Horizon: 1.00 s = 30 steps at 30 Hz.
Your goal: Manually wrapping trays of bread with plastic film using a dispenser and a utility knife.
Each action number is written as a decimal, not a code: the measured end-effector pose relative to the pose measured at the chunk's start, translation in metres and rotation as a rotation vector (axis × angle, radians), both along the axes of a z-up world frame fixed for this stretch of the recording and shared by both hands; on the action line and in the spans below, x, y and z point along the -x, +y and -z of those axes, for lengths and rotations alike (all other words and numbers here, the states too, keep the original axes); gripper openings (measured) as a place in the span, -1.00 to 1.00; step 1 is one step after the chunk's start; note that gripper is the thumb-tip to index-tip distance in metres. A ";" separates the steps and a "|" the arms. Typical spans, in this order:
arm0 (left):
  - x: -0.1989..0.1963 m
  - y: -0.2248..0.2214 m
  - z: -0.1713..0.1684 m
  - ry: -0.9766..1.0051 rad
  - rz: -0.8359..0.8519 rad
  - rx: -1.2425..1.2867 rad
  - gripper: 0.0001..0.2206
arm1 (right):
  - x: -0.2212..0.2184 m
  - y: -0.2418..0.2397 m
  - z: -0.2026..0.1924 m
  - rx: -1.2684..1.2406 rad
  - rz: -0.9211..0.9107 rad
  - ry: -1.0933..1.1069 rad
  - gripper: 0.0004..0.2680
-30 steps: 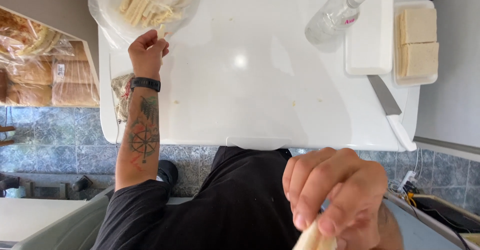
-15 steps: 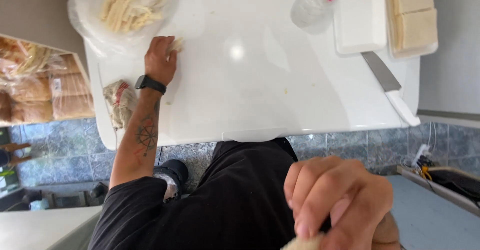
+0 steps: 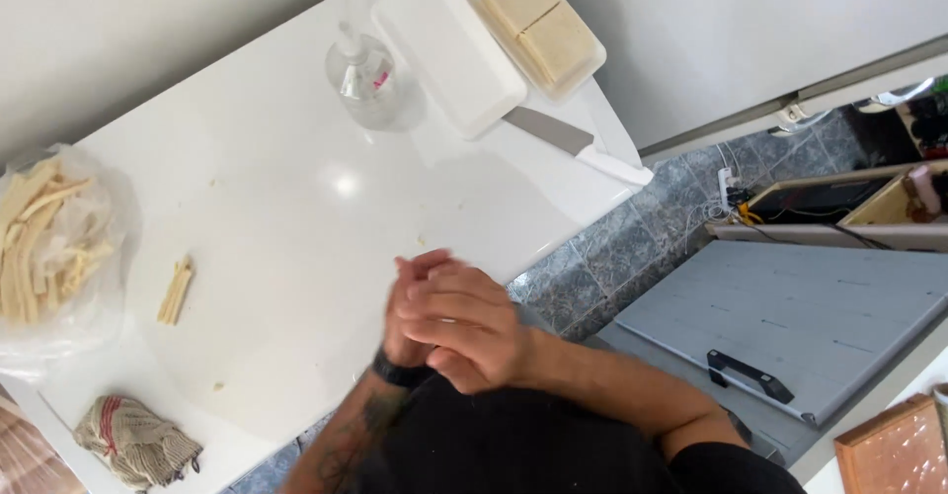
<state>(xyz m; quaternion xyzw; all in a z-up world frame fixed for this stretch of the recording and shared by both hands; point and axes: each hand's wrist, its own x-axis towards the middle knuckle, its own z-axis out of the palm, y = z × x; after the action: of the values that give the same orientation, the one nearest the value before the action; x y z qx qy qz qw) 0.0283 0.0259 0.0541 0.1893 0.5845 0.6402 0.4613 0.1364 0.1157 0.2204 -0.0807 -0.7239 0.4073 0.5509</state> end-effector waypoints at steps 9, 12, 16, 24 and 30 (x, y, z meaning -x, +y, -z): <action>0.003 0.250 -0.063 0.403 0.181 -0.445 -0.59 | -0.141 0.165 0.186 0.557 0.322 -0.711 -0.65; 0.050 0.371 0.030 0.752 0.041 -0.408 -0.76 | -0.152 0.247 0.211 0.598 0.529 -0.596 -0.81; 0.109 0.537 0.120 1.477 0.341 0.362 -0.65 | -0.138 0.360 0.232 0.812 0.502 -0.754 -0.82; 0.125 0.553 0.103 1.347 0.512 0.635 -0.77 | -0.139 0.383 0.224 1.179 0.403 -0.624 -0.82; 0.072 0.422 0.026 1.328 0.387 0.358 -0.76 | -0.196 0.321 0.180 1.111 0.388 -0.647 -0.79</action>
<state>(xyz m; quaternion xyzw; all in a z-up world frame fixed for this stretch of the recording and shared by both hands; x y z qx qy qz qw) -0.0435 0.4482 0.0284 0.5607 0.7940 0.1906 0.1371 0.3327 0.4371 0.0401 -0.5989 -0.5079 0.5682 0.2459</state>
